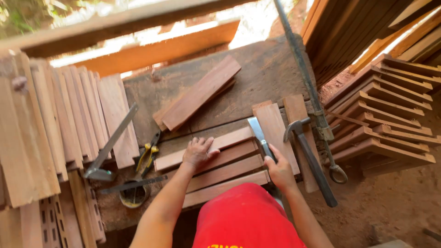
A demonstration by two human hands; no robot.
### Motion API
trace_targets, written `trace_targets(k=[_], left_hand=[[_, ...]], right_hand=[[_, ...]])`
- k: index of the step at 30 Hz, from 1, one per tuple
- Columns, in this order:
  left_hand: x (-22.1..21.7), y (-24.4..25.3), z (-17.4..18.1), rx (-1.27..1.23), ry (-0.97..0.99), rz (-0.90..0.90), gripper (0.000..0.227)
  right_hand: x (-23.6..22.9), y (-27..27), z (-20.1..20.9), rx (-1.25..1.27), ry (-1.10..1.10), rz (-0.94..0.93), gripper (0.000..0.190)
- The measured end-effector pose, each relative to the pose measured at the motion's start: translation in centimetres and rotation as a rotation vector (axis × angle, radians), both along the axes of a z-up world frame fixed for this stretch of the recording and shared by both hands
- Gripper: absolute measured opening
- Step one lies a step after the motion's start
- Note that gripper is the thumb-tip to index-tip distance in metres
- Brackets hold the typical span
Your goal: The person trims thin wooden strips at a workbench, holding each strip steady with one hand while cutting or paring its edge with a knife-like blade in the other hand. They occasionally pick up a hammer and a small cylindrical object, reposition the strips, and continue trimming the edges one strip at a time.
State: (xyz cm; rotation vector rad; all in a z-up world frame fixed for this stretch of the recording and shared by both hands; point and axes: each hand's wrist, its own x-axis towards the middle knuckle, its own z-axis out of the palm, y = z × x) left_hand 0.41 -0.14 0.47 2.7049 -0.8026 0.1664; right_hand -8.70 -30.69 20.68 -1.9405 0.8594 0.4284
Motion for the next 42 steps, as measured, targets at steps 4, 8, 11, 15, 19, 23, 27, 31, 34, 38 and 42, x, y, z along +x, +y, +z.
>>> trace_targets(k=[4, 8, 11, 15, 19, 23, 27, 31, 34, 38, 42], left_hand=[[0.0, 0.4, -0.8, 0.016, 0.025, -0.044, 0.065], [0.8, -0.4, 3.7, 0.043, -0.004, -0.103, 0.049], [1.2, -0.5, 4.1, 0.174, 0.058, -0.103, 0.051], [1.7, -0.4, 4.0, 0.250, 0.155, -0.124, 0.052], [2.4, -1.0, 5.5, 0.168, 0.268, -0.145, 0.057], [3.2, -1.6, 7.8, -0.007, 0.374, -0.143, 0.059], [3.4, -2.4, 9.7, -0.093, 0.327, -0.146, 0.032], [3.0, -2.3, 7.2, -0.056, 0.446, 0.008, 0.034], [2.1, -2.5, 5.8, 0.040, 0.232, 0.069, 0.039], [1.6, -2.2, 3.5, 0.185, 0.206, 0.058, 0.073], [1.8, -2.3, 3.8, 0.134, 0.270, 0.060, 0.069]], right_hand=[[-3.3, -1.5, 3.6, 0.098, -0.277, -0.207, 0.055], [-7.2, -5.0, 3.7, 0.251, -0.451, -0.244, 0.057], [-10.4, -6.6, 1.6, 0.267, -0.384, -0.327, 0.062], [-13.6, -6.9, -0.6, 0.305, -0.351, -0.385, 0.063], [-15.4, -6.8, -1.6, 0.293, -0.264, -0.442, 0.061], [-15.1, -7.1, -0.5, 0.251, -0.202, -0.369, 0.064], [-14.2, -6.8, 0.8, 0.168, -0.109, -0.371, 0.063], [-13.6, -6.7, 0.4, 0.197, -0.216, -0.324, 0.065], [-12.9, -6.3, 1.1, 0.172, -0.241, -0.251, 0.067], [-12.2, -5.8, 2.1, 0.141, -0.146, -0.205, 0.069], [-12.6, -5.5, 0.8, 0.129, -0.134, -0.204, 0.068]])
